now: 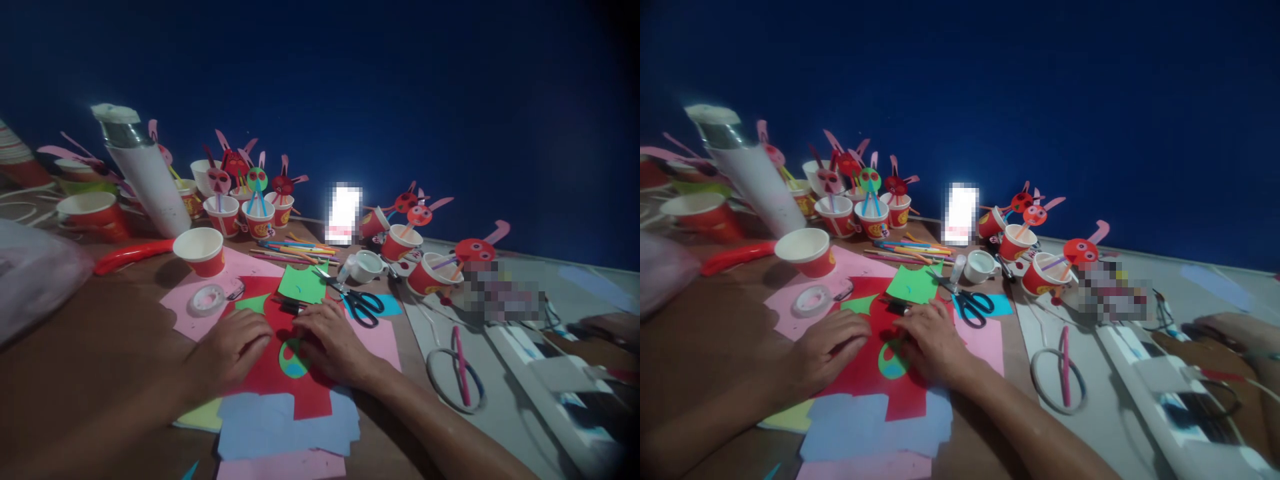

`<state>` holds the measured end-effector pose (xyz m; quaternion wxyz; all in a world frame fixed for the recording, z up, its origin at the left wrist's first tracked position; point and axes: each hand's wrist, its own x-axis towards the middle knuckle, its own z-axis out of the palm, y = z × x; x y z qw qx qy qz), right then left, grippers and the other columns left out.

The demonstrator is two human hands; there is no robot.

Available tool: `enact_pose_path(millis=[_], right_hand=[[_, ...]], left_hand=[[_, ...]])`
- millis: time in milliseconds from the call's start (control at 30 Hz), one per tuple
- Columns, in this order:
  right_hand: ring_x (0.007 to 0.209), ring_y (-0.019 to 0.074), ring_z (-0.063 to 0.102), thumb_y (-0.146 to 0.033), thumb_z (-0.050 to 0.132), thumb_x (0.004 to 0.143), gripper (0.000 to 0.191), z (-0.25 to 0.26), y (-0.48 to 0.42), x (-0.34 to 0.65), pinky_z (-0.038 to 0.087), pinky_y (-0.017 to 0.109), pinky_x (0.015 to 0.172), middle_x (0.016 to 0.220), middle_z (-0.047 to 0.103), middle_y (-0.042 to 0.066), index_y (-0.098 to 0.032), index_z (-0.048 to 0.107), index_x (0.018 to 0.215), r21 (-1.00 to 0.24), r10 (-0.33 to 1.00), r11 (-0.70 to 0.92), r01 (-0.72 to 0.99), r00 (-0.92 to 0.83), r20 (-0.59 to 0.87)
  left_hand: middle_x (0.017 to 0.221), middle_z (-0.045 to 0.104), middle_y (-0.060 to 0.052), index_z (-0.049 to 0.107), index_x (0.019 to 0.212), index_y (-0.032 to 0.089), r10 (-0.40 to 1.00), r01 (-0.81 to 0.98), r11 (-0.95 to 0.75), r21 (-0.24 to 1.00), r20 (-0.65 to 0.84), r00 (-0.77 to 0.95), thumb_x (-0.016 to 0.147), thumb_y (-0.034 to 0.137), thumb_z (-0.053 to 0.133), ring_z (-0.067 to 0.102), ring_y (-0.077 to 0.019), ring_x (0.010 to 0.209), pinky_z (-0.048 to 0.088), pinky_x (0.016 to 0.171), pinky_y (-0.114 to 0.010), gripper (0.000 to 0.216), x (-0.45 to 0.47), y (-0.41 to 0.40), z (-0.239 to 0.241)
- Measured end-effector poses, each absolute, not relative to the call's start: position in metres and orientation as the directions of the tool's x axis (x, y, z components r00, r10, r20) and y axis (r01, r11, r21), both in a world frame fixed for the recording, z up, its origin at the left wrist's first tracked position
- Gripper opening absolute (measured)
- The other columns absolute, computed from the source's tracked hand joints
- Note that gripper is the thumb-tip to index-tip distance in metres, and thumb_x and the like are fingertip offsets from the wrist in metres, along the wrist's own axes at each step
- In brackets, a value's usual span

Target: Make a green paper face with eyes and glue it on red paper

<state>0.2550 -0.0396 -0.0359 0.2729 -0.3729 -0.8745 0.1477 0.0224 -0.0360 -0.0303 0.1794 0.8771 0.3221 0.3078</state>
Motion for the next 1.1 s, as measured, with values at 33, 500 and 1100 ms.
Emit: enact_pose_path(millis=[33,500,1100], right_hand=[[0.103,0.0219,0.053,-0.018,0.058,0.081,0.024,-0.036,-0.04,0.255,0.031,0.042,0.094,0.098,0.066,0.006,-0.021,0.057,0.106,-0.462,0.736,0.675,0.575,-0.567,0.37],[0.089,0.0192,0.059,-0.015,0.053,0.081,0.026,-0.026,-0.045,0.256,0.044,0.036,0.082,0.092,0.066,0.004,-0.023,0.054,0.107,-0.697,0.856,0.517,0.497,-0.308,0.415],[0.081,0.0123,0.059,-0.016,0.053,0.081,0.028,-0.017,-0.046,0.244,0.048,0.03,0.079,0.084,0.059,0.0,-0.022,0.049,0.108,-0.942,0.956,0.231,0.244,-0.237,0.173]], left_hand=[[0.086,0.061,-0.004,0.056,0.091,0.017,0.677,0.456,-0.727,0.514,0.425,0.6,0.086,0.009,0.046,0.053,-0.0145,0.08,0.042,0.074,-0.029,0.014,0.022,-0.036,-0.03],[0.075,0.065,-0.001,0.063,0.082,0.019,0.924,0.476,-0.186,0.86,-0.011,0.382,0.082,0.033,0.053,0.058,-0.0143,0.067,0.045,0.062,-0.024,0.016,0.038,-0.039,0.004],[0.061,0.06,0.003,0.057,0.081,0.016,0.885,0.019,0.329,0.944,-0.315,0.343,0.07,0.038,0.07,0.054,-0.0075,0.05,0.043,0.05,-0.018,0.028,0.05,-0.041,-0.008]])
